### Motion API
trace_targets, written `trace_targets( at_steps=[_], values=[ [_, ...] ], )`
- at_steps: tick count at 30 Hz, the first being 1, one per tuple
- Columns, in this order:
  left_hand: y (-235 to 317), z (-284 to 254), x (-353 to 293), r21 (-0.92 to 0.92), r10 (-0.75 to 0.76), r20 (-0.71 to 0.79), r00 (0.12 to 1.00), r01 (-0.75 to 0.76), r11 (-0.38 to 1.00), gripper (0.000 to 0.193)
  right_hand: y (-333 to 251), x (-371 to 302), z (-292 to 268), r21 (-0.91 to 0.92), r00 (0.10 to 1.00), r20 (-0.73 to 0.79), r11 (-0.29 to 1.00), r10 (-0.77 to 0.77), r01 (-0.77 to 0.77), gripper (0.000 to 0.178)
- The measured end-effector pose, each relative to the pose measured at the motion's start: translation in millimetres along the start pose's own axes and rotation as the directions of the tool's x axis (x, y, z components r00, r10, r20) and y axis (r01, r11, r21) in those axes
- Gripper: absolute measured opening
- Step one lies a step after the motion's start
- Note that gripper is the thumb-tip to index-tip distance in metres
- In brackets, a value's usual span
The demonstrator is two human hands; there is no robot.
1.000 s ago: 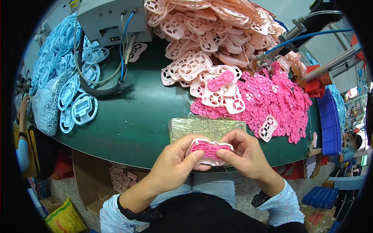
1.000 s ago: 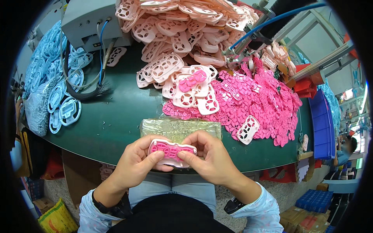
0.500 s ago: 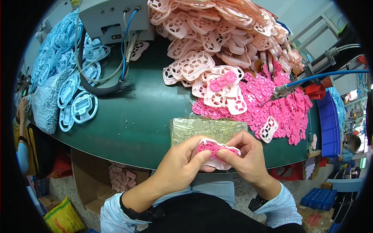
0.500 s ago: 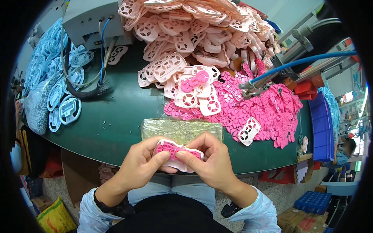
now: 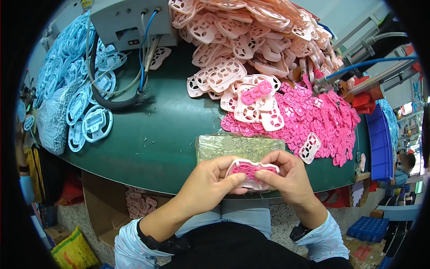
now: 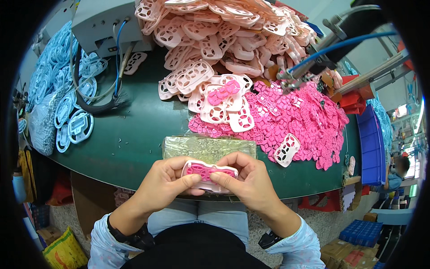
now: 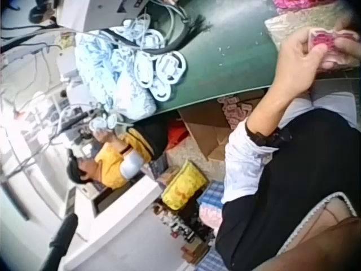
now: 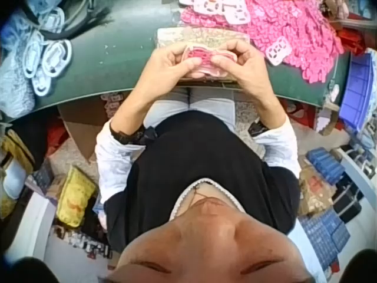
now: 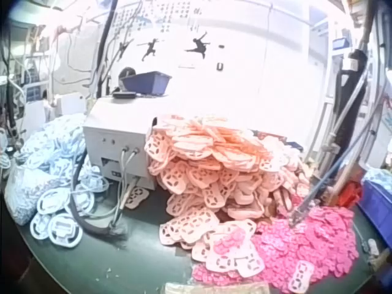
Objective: Assemble electronic toys by inserting circuit boards into plastic housings and securing them with a pneumatic screwdriver.
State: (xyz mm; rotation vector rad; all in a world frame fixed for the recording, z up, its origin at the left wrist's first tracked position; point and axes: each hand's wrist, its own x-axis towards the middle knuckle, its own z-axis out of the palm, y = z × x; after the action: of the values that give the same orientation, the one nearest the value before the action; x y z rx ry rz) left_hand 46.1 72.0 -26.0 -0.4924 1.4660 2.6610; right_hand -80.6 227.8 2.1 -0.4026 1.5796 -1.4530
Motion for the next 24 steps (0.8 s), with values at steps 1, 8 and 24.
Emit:
trace_targets(
  at_steps=[1,8,24],
  values=[
    [-1,1,0,-0.081,0.028,-0.031,0.999,-0.03,0.996,0.024,1,0,-1,0.001,1.0,-0.002,1.0,-0.002,0.002,0.018],
    [6,-1,-4,-0.06,0.021,-0.021,1.0,-0.022,0.998,0.027,8,-6,7,-0.28,0.943,-0.037,0.91,-0.33,0.307,0.015],
    [17,-9,-1,-0.238,-0.04,0.06,0.997,0.054,0.97,0.031,12,5,-6,0.211,0.914,0.187,0.923,-0.36,0.32,0.069]
  ],
)
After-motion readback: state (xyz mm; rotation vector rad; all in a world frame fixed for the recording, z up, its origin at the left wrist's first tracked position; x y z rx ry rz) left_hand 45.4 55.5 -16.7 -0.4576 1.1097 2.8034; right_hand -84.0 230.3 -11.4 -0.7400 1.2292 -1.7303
